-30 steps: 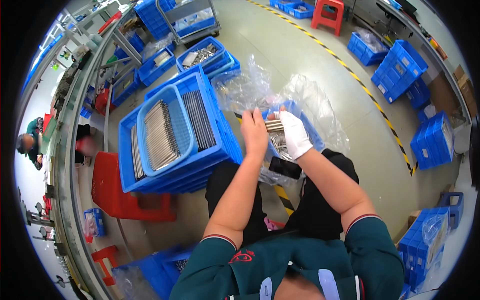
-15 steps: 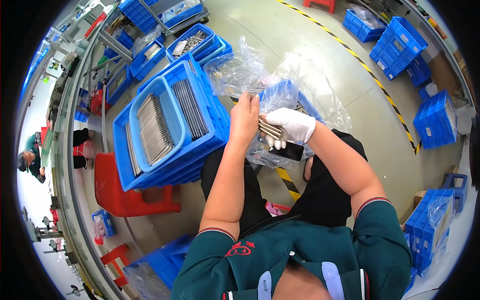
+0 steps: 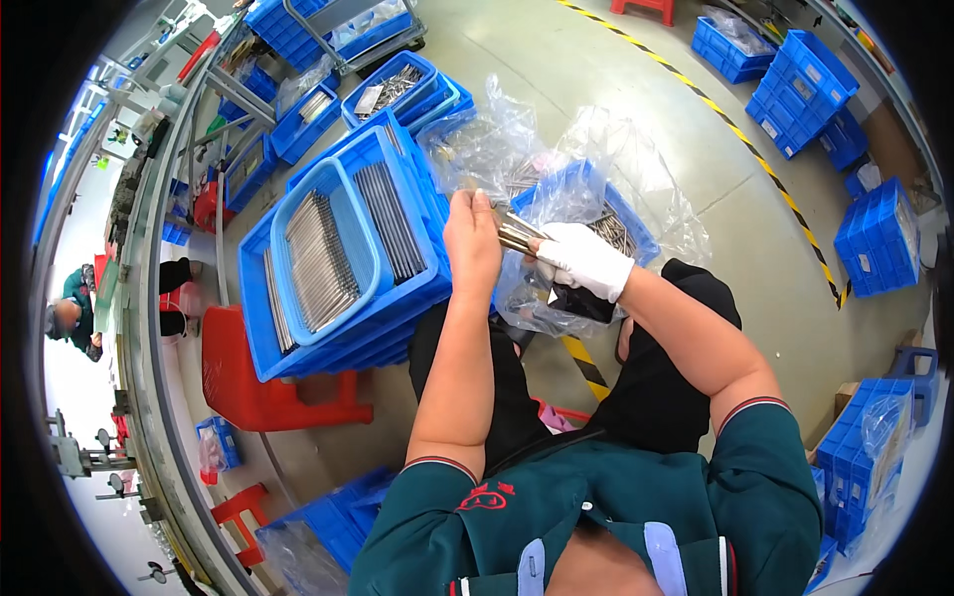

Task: The person sits on the floor and repeatedly picks up small metal rods from a plastic bag, inspects them by holding them between fingers, and places them into a blue bin. The person also handles a small white cylindrical object and a smartphone during the process.

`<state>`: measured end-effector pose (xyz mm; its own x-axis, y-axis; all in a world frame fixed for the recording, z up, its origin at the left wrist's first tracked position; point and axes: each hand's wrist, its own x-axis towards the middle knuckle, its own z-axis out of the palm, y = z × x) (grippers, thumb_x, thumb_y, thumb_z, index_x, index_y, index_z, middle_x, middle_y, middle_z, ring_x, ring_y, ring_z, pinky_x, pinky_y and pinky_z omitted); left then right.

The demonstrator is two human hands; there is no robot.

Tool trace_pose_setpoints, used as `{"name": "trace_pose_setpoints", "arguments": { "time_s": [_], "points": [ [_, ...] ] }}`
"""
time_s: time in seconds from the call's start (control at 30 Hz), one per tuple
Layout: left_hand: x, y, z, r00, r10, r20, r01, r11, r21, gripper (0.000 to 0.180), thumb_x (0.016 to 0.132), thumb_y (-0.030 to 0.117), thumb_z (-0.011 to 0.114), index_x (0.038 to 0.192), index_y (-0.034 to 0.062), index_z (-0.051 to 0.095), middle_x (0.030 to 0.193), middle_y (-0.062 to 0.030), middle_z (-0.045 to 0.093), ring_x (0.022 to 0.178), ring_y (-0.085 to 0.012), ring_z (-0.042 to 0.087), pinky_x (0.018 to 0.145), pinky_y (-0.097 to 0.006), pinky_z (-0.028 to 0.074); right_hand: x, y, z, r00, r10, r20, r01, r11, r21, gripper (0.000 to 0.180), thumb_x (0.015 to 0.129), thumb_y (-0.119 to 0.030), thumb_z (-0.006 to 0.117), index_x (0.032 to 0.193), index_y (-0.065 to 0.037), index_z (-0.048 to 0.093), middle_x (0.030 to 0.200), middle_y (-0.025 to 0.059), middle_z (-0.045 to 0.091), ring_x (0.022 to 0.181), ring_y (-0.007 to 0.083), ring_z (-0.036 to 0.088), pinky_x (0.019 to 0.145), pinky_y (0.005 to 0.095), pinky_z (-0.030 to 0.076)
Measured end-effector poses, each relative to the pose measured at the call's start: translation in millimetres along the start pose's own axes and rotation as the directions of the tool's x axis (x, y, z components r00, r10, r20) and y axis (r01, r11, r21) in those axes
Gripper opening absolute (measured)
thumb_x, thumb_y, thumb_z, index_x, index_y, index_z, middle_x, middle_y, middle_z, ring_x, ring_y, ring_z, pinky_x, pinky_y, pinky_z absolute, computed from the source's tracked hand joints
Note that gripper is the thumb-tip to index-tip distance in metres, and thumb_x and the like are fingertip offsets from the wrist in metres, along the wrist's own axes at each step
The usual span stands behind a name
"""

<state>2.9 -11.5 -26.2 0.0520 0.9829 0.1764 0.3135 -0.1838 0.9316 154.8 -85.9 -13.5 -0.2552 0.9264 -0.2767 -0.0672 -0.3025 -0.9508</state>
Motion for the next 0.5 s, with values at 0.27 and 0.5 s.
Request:
{"name": "trace_pose_setpoints", "arguments": {
  "time_s": [0.27,0.5],
  "points": [
    [-10.7,9.8,-3.0,0.887,-0.225,0.404,0.448,0.636,-0.628,0.021,0.097,0.025,0.046,0.089,0.0053,0.051,0.069,-0.0052,0.055,0.05,-0.0126,0.048,0.048,-0.026,0.039,-5.8,-10.8,-11.9,0.987,-0.08,-0.14,0.082,0.997,0.01,0.02,0.088,-0.022,0.059,0.081,-0.003,0.057,0.061,-0.0012,0.05,0.05,0.004,0.04,0.044,0.0205,0.031],
    [-16.0,10.2,-0.3,0.885,-0.273,0.377,0.462,0.613,-0.641,0.022,0.097,0.026,0.045,0.089,0.0062,0.051,0.074,-0.0068,0.058,0.056,-0.0155,0.056,0.054,-0.028,0.047,0.6,-4.3,-21.4,0.98,-0.075,-0.186,0.083,0.996,0.039,0.018,0.087,-0.021,0.059,0.087,-0.003,0.059,0.063,0.0014,0.056,0.049,0.0061,0.045,0.044,0.0219,0.035]
  ]
}}
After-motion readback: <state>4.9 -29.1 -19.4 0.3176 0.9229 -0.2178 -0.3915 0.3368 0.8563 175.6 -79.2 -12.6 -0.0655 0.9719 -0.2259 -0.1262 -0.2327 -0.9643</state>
